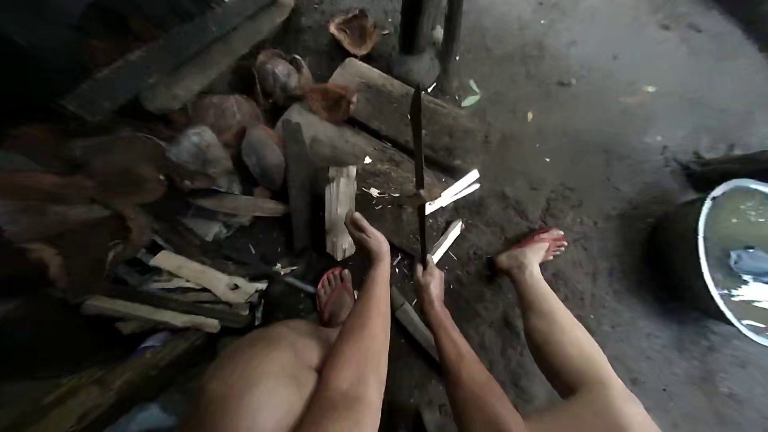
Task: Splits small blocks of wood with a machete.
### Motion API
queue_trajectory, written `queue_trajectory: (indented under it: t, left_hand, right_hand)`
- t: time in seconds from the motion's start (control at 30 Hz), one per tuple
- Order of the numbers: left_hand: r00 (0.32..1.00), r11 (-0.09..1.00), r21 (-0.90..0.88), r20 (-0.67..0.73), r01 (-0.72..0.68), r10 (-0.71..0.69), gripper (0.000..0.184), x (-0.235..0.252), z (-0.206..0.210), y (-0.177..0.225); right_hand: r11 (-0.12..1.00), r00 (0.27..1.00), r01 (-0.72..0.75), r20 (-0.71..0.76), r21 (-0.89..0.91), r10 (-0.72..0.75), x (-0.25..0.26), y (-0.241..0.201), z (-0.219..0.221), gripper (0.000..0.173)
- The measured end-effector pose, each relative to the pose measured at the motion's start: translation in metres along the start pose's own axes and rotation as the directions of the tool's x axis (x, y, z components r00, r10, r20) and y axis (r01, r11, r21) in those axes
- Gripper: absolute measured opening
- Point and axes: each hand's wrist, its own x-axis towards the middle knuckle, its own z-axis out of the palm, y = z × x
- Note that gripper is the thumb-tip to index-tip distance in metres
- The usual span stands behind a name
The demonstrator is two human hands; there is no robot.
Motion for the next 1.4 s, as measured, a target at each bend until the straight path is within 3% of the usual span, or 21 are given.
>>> queue_trajectory:
  t: [0.07, 0.17, 0.2, 0.3, 0.33, 0.37, 0.4, 0.47, 0.5, 0.57, 0.63, 0.7, 0.77, 0.83, 0.93, 1.0, 1.03, 1.1, 1.17, 1.2, 1.4]
  left_hand:
    - [0.999, 0.999, -0.012, -0.007, 0.033, -0.033, 0.055, -0.002, 0.006, -0.004]
    - [0.995, 0.994, -0.056, -0.018, 0.093, -0.094, 0.052, -0.006, 0.010, -0.009]
    - [0.993, 0.992, -0.048, -0.006, 0.120, -0.121, 0.054, -0.007, 0.009, -0.009]
    - [0.987, 0.987, -0.028, 0.012, 0.160, -0.160, 0.059, -0.006, 0.010, -0.017]
    - [0.986, 0.986, -0.040, 0.011, 0.164, -0.164, 0.060, -0.005, 0.012, -0.019]
    - [0.986, 0.985, -0.042, 0.014, 0.169, -0.168, 0.060, -0.005, 0.012, -0.019]
    - [0.985, 0.984, -0.039, 0.024, 0.172, -0.171, 0.060, -0.004, 0.012, -0.016]
    - [0.984, 0.984, -0.037, 0.053, 0.175, -0.173, 0.059, -0.004, 0.010, -0.006]
    - [0.983, 0.982, -0.064, 0.075, 0.175, -0.170, 0.057, -0.007, 0.009, -0.005]
    - [0.984, 0.978, -0.114, 0.070, 0.172, -0.165, 0.056, -0.006, 0.013, 0.002]
    - [0.982, 0.978, -0.110, 0.083, 0.179, -0.171, 0.056, -0.008, 0.009, 0.002]
    - [0.981, 0.981, -0.072, 0.086, 0.182, -0.176, 0.057, -0.008, 0.009, -0.004]
    - [0.973, 0.978, -0.019, 0.100, 0.209, -0.207, 0.057, -0.010, 0.010, -0.012]
    - [0.961, 0.968, 0.023, 0.112, 0.250, -0.251, 0.061, -0.010, 0.011, -0.020]
    - [0.966, 0.974, -0.033, 0.138, 0.225, -0.218, 0.060, -0.006, 0.012, -0.022]
    - [0.951, 0.991, -0.056, 0.294, 0.120, -0.098, 0.050, -0.001, 0.009, -0.006]
    - [0.914, 0.995, -0.081, 0.404, 0.059, -0.022, 0.051, 0.000, 0.008, 0.003]
    - [0.794, 0.995, -0.055, 0.599, -0.088, 0.103, 0.071, 0.003, 0.013, 0.018]
    - [0.692, 0.975, 0.045, 0.711, -0.217, 0.121, 0.086, 0.008, 0.022, 0.032]
    - [0.687, 0.965, 0.085, 0.718, -0.246, 0.112, 0.088, 0.005, 0.023, 0.033]
    - [0.718, 0.933, -0.003, 0.638, -0.360, 0.279, 0.051, 0.005, 0.036, 0.031]
  right_hand:
    - [0.999, 0.999, 0.034, -0.031, 0.042, -0.033, 0.012, -0.014, -0.033, 0.036]
    - [0.934, 0.916, 0.283, -0.350, 0.216, -0.196, 0.017, -0.053, -0.092, 0.035]
    - [0.855, 0.851, 0.420, -0.460, 0.305, -0.254, 0.018, -0.068, -0.114, 0.037]
    - [0.438, 0.626, 0.766, -0.701, 0.471, -0.342, 0.024, -0.109, -0.164, 0.020]
    - [0.407, 0.580, 0.801, -0.740, 0.439, -0.342, 0.025, -0.112, -0.167, 0.017]
    - [0.482, 0.609, 0.765, -0.723, 0.427, -0.327, 0.023, -0.103, -0.156, 0.019]
    - [0.644, 0.706, 0.643, -0.646, 0.414, -0.289, 0.017, -0.082, -0.131, 0.023]
    - [0.964, 0.949, 0.180, -0.291, 0.195, -0.119, 0.009, -0.029, -0.058, 0.033]
    - [0.997, 0.996, -0.021, -0.081, 0.073, 0.027, 0.008, -0.006, -0.029, 0.037]
    - [0.977, 0.957, -0.188, 0.203, -0.105, 0.206, 0.020, -0.002, -0.010, 0.037]
    - [0.980, 0.948, -0.164, 0.258, -0.113, 0.188, 0.015, -0.007, -0.018, 0.036]
    - [0.995, 0.980, -0.094, 0.176, -0.020, 0.096, 0.008, -0.015, -0.033, 0.035]
    - [0.993, 0.998, 0.063, -0.032, 0.098, -0.060, -0.002, -0.026, -0.050, 0.033]
    - [0.932, 0.926, 0.299, -0.298, 0.203, -0.232, -0.004, -0.037, -0.058, 0.030]
    - [0.886, 0.854, 0.393, -0.453, 0.244, -0.254, 0.002, -0.044, -0.055, 0.031]
    - [0.969, 0.952, 0.192, -0.268, 0.154, -0.146, 0.001, -0.030, -0.035, 0.029]
    - [0.997, 0.999, -0.001, -0.040, 0.082, 0.004, 0.001, -0.018, -0.025, 0.032]
    - [0.968, 0.926, -0.225, 0.285, -0.110, 0.247, 0.012, -0.003, -0.007, 0.039]
    - [0.951, 0.884, -0.243, 0.360, -0.191, 0.299, 0.015, -0.007, -0.002, 0.039]
    - [0.944, 0.874, -0.252, 0.369, -0.212, 0.316, 0.012, -0.007, -0.002, 0.039]
    - [0.960, 0.869, -0.251, 0.410, -0.122, 0.279, 0.017, 0.009, -0.007, 0.037]
